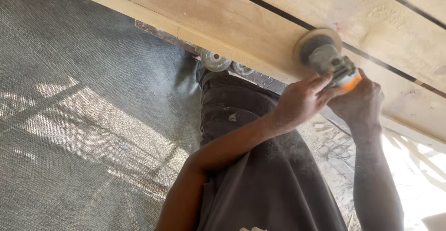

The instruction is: The person uses an angle grinder with a sanding disc to smooth the surface of several wooden planks arranged on a workbench. The person moves the tool along the planks, generating sawdust, and continues sanding different sections of the wood.

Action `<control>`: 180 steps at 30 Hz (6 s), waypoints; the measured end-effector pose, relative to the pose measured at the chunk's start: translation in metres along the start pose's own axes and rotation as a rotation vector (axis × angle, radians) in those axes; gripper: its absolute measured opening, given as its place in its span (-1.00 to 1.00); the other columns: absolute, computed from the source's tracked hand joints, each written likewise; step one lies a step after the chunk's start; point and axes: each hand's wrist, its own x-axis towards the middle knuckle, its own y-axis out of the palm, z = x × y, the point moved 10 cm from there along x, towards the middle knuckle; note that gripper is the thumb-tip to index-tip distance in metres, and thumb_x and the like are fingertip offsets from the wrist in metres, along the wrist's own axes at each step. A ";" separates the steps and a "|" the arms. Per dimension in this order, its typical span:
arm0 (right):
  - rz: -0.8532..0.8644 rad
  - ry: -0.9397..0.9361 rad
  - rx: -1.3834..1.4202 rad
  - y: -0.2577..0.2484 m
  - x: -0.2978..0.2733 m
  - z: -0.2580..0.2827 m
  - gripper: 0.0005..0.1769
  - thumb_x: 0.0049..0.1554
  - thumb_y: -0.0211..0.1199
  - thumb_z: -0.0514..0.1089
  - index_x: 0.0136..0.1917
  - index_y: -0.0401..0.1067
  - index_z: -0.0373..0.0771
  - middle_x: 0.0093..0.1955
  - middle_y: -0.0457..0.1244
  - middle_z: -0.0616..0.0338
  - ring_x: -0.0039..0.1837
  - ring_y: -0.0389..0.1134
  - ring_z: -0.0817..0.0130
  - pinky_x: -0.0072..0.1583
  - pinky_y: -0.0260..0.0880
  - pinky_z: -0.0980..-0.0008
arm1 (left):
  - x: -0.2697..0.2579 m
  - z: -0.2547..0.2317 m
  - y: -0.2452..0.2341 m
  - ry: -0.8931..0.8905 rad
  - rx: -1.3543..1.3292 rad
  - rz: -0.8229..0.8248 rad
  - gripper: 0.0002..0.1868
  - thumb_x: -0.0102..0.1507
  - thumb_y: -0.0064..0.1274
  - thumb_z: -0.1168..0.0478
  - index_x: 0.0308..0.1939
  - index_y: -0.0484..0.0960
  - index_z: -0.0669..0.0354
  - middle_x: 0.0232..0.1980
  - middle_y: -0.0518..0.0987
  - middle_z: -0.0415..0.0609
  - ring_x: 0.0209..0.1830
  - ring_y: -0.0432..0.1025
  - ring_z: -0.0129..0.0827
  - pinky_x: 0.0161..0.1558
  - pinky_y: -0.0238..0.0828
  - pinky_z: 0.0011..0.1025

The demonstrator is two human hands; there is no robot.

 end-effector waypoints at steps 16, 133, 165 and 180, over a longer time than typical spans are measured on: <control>-0.129 -0.109 0.041 0.004 0.047 0.142 -0.52 0.15 0.47 0.01 0.16 0.51 -0.40 -0.19 0.43 -0.01 -0.22 0.49 0.24 -0.13 0.55 0.28 | 0.027 0.016 -0.129 0.002 -0.108 -0.059 -0.49 0.29 0.28 0.15 0.26 0.55 0.29 -0.23 0.62 -0.05 -0.41 0.53 -0.47 -0.40 0.57 -0.56; -0.017 0.086 -0.082 -0.077 -0.080 -0.251 -0.65 0.16 0.43 -0.06 0.12 0.50 -0.30 -0.18 0.40 0.11 -0.19 0.44 0.36 -0.14 0.48 0.35 | -0.019 -0.061 0.272 0.085 0.152 0.012 -0.41 0.34 0.03 -0.15 0.25 0.57 0.23 -0.33 0.59 -0.11 -0.59 0.38 -0.61 -0.59 0.33 -0.64; -0.034 -0.139 0.052 -0.040 -0.078 -0.194 -0.64 0.27 0.44 0.01 0.09 0.48 -0.33 -0.16 0.43 0.07 -0.19 0.50 0.28 -0.11 0.53 0.38 | -0.054 -0.035 0.209 0.014 -0.022 -0.112 -0.49 0.36 0.18 -0.03 0.21 0.54 0.29 -0.10 0.64 0.01 -0.36 0.60 -0.43 -0.35 0.60 -0.55; 0.017 -0.221 0.066 -0.020 -0.014 -0.028 -0.49 0.20 0.54 0.08 0.12 0.46 -0.37 -0.17 0.40 -0.07 -0.20 0.50 0.10 -0.12 0.53 0.25 | -0.032 -0.002 0.049 -0.002 -0.013 -0.252 -0.51 0.29 0.30 0.09 0.18 0.57 0.32 -0.11 0.66 0.04 -0.16 0.65 -0.40 -0.22 0.67 -0.57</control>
